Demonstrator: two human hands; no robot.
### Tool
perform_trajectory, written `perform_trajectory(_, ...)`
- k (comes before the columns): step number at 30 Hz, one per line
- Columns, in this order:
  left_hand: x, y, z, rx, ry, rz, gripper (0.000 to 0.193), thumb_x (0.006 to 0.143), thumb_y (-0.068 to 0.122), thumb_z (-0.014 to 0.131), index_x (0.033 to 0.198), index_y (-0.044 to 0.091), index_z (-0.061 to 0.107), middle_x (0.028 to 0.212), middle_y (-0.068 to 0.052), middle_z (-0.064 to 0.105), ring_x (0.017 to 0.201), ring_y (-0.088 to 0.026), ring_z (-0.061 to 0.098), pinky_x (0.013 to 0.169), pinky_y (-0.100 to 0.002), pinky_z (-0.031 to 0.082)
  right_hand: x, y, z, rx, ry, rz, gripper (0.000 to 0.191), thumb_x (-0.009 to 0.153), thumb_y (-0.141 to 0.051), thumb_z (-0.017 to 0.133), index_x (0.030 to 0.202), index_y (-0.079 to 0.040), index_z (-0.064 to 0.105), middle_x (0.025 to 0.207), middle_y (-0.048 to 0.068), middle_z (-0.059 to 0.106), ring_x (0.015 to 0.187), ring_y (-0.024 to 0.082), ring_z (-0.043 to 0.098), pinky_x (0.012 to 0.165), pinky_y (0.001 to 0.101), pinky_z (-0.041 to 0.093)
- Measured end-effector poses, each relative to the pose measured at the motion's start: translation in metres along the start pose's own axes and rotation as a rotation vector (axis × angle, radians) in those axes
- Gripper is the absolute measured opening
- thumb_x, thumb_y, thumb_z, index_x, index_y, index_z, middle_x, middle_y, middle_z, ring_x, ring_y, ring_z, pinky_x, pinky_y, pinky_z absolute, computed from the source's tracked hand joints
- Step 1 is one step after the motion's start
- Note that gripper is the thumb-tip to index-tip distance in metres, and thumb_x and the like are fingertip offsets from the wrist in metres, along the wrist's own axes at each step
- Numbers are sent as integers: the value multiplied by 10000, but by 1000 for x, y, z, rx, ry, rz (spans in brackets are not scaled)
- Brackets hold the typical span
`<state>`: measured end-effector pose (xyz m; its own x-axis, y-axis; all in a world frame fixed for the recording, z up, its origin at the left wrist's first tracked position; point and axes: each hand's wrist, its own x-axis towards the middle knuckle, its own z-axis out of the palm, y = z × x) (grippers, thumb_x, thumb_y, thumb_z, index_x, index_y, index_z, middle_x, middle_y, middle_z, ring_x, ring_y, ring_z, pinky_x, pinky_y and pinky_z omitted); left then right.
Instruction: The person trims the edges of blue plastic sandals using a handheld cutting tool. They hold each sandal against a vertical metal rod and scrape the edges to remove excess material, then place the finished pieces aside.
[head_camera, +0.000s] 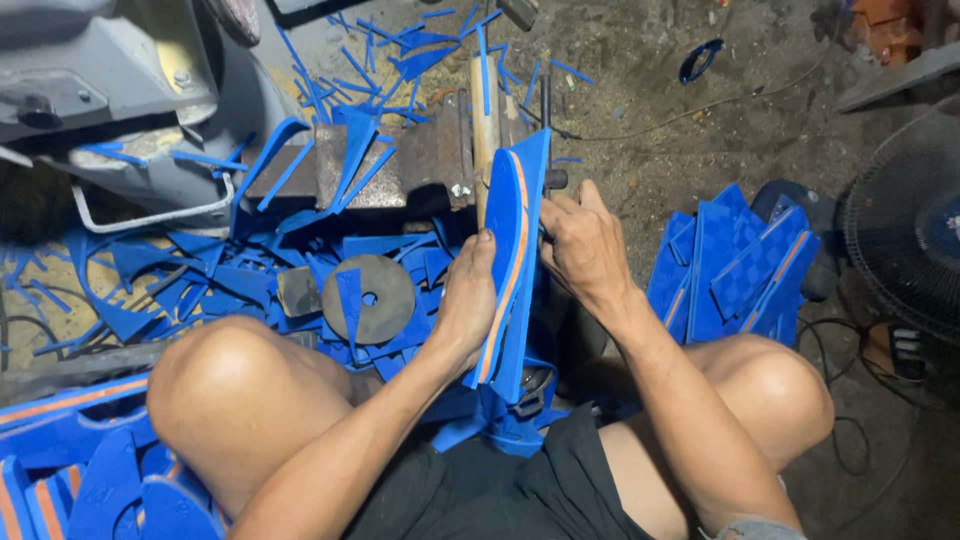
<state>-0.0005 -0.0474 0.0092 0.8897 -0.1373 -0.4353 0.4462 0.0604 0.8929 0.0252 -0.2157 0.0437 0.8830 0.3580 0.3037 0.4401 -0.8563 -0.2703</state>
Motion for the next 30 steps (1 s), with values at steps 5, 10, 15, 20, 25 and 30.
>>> perform_trajectory(5, 6, -12, -2, 16, -7, -5, 578, 1051, 438, 354, 1322, -9, 602, 1308, -187, 673, 1218, -287, 628, 1048, -385, 452, 9, 10, 4, 32, -64, 49, 221, 712, 11, 665, 921, -54, 638, 812, 123, 627, 796, 419, 540, 705, 498, 470)
perform_trajectory(10, 13, -22, -7, 185, 15, 64, 653, 1075, 482, 341, 1395, -56, 526, 1433, -232, 561, 1369, -343, 498, 1139, -406, 348, 17, 21, 11, 71, -34, 17, 143, 727, 8, 668, 855, -45, 634, 777, 134, 616, 769, 405, 529, 725, 492, 466)
perform_trajectory(15, 15, -22, -12, 179, -36, 29, 685, 1041, 508, 317, 1377, -40, 554, 1402, -222, 610, 1341, -344, 545, 1128, -399, 378, 24, 25, 17, 108, -34, 50, 105, 757, 37, 654, 829, -38, 664, 756, 139, 639, 746, 409, 518, 721, 487, 455)
perform_trajectory(20, 15, -21, -13, 186, -16, 9, 696, 1038, 515, 341, 1398, -49, 532, 1422, -235, 587, 1365, -345, 527, 1146, -391, 360, 34, 29, 17, 127, -28, 15, 66, 783, 5, 673, 821, -48, 665, 784, 157, 657, 723, 422, 524, 782, 493, 461)
perform_trajectory(25, 16, -18, -15, 204, -17, 11, 682, 1049, 501, 338, 1389, -58, 532, 1425, -238, 577, 1366, -348, 516, 1146, -389, 352, 42, 33, 20, 110, -64, 56, 141, 877, -104, 737, 791, -30, 653, 727, 193, 636, 702, 447, 536, 799, 505, 451)
perform_trajectory(30, 19, -18, -21, 172, -43, 55, 662, 1048, 483, 350, 1370, -63, 540, 1413, -230, 592, 1356, -341, 535, 1139, -383, 360, 45, 38, 25, 116, -60, 82, 138, 894, -131, 729, 821, -30, 670, 767, 216, 650, 738, 479, 553, 759, 504, 458)
